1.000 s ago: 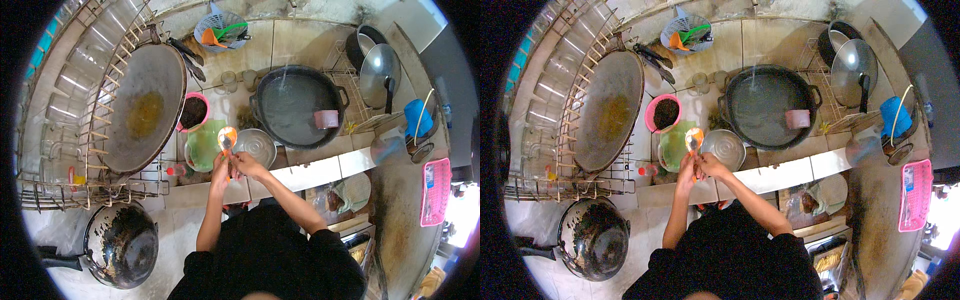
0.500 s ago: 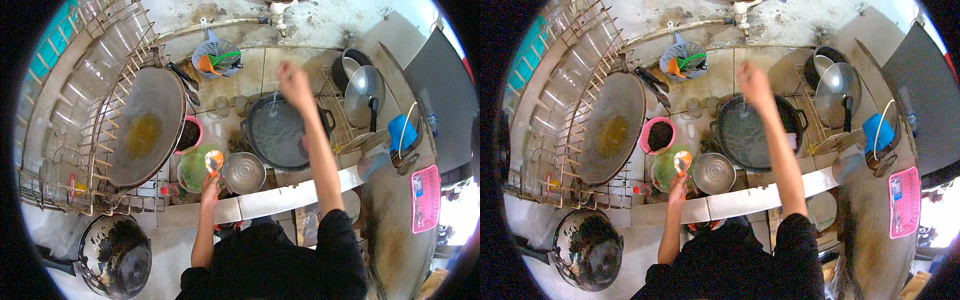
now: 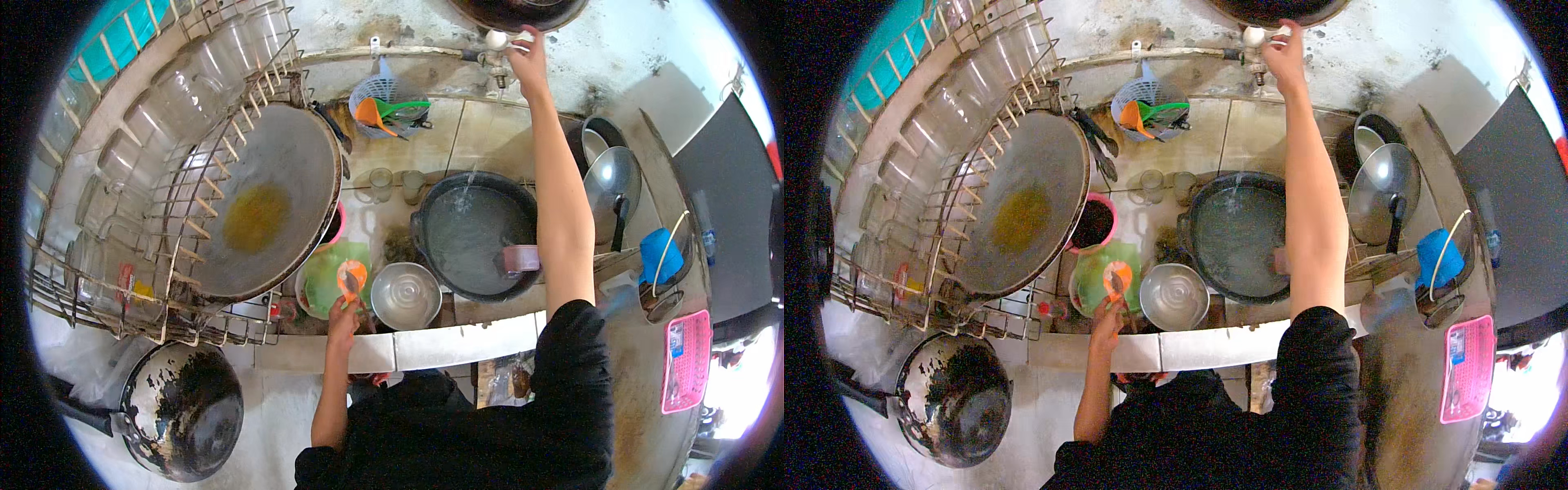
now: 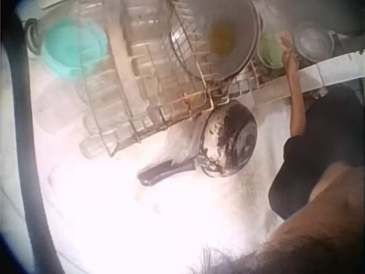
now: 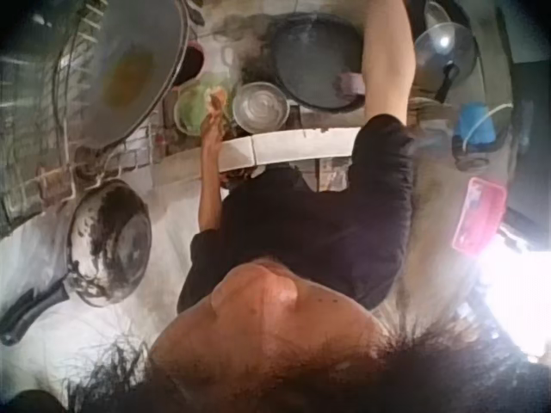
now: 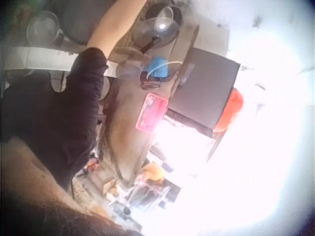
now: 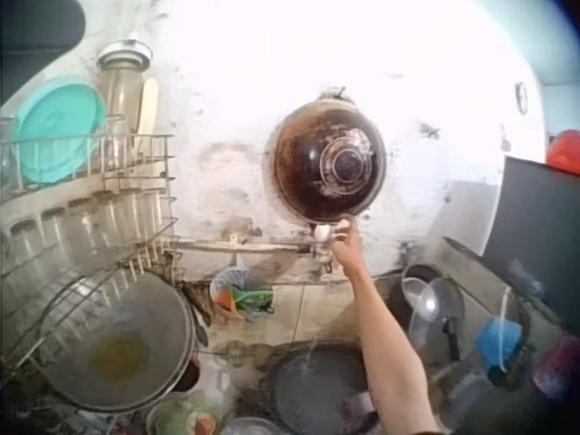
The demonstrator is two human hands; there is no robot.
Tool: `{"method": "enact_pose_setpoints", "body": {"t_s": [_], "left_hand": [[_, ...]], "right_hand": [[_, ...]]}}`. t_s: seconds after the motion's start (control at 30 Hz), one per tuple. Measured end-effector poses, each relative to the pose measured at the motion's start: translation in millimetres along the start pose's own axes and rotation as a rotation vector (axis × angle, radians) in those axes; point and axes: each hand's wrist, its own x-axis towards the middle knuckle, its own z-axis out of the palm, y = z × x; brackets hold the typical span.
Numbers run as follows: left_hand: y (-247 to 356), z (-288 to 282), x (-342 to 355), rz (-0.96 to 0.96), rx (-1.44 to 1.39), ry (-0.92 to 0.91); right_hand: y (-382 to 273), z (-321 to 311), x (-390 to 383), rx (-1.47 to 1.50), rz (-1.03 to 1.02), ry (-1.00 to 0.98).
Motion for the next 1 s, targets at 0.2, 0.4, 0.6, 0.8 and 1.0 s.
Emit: {"method": "enact_pose_setpoints", "body": {"t_s": [0.2, 0.4, 0.6, 0.8, 1.0], "left_hand": [[6.9, -10.5, 0.2, 0.012, 0.020, 0.018], [8.9, -10.2, 8.4, 0.006, 0.065, 0.025], [9.6, -4.3, 12.6, 0.045, 0.155, 0.018], [19.6, 9.8, 1.8, 0.156, 0.308, 0.125], [14.2, 16.8, 12.6, 0.314, 0.322, 0.064]], "right_hand": [[4.2, 8.1, 15.5, 0.475, 0.134, 0.334], [9.4, 0.4, 5.0, -0.115, -0.204, 0.507], [-39.0, 34.9, -47.6, -0.711, -0.290, 0.419], [-49.5, 39.5, -153.3, -0.655, -0.150, 0.170], [-17.2, 88.0, -440.1, -0.343, 0.420, -0.999]]}}
